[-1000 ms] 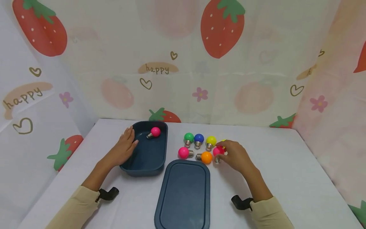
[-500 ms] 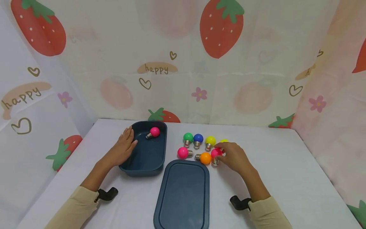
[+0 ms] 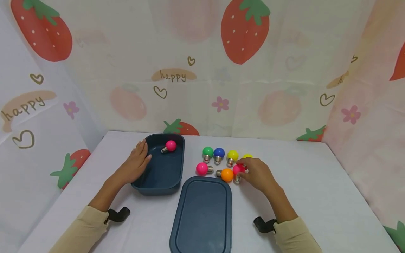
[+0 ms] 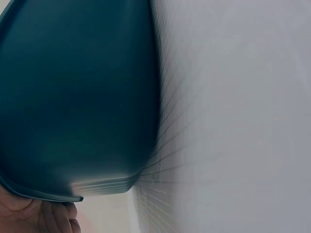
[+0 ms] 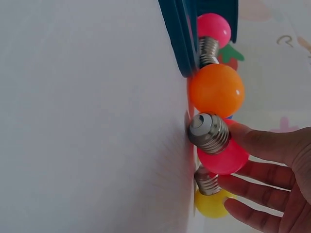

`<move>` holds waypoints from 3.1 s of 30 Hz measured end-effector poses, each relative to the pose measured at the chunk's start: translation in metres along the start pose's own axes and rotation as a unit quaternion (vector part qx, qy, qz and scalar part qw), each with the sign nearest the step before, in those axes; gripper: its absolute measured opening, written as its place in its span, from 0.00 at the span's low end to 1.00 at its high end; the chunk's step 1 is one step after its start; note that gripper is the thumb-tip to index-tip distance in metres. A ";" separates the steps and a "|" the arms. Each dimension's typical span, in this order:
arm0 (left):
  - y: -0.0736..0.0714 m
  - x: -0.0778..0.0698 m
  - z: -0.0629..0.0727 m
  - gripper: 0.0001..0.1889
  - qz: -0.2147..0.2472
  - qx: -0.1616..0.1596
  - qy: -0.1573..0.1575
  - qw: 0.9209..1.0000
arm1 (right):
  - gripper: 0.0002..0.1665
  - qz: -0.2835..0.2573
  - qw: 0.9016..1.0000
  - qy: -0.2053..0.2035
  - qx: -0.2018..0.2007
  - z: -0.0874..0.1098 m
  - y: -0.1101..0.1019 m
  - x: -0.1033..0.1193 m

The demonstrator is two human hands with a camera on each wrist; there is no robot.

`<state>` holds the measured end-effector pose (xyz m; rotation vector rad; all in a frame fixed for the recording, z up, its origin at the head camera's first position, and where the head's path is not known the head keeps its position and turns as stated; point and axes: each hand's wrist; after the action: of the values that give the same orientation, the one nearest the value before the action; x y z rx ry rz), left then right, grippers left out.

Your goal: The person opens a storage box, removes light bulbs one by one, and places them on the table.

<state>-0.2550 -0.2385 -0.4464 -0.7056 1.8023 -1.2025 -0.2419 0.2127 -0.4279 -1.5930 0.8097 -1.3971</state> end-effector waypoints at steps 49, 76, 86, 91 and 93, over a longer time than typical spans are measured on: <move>0.000 0.000 0.001 0.35 -0.004 0.001 0.001 1.000 | 0.19 -0.001 0.997 -0.048 -0.067 0.016 -0.005 0.034; 0.000 -0.001 -0.001 0.35 0.006 0.003 -0.002 1.000 | 0.22 0.057 0.986 -0.148 -0.057 -0.002 -0.017 0.102; 0.002 0.003 0.001 0.35 0.009 0.010 -0.009 1.000 | 0.22 0.084 0.983 -0.162 -0.014 -0.034 -0.017 0.131; 0.000 0.000 0.001 0.35 0.009 0.003 -0.005 1.000 | 0.22 0.093 0.980 -0.175 0.001 -0.049 -0.022 0.149; -0.001 0.000 0.001 0.35 0.010 0.000 -0.004 1.000 | 0.23 0.099 0.980 -0.174 0.010 -0.055 -0.022 0.156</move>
<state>-0.2541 -0.2390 -0.4458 -0.6902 1.7977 -1.1853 -0.2707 0.0744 -0.3392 -1.6314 0.7179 -0.9474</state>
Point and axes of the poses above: each hand's wrist, its own z-axis away from the middle knuckle, its own y-axis out of the palm, x = y × z, and after that the axes turned 11 degrees about y, right-handed
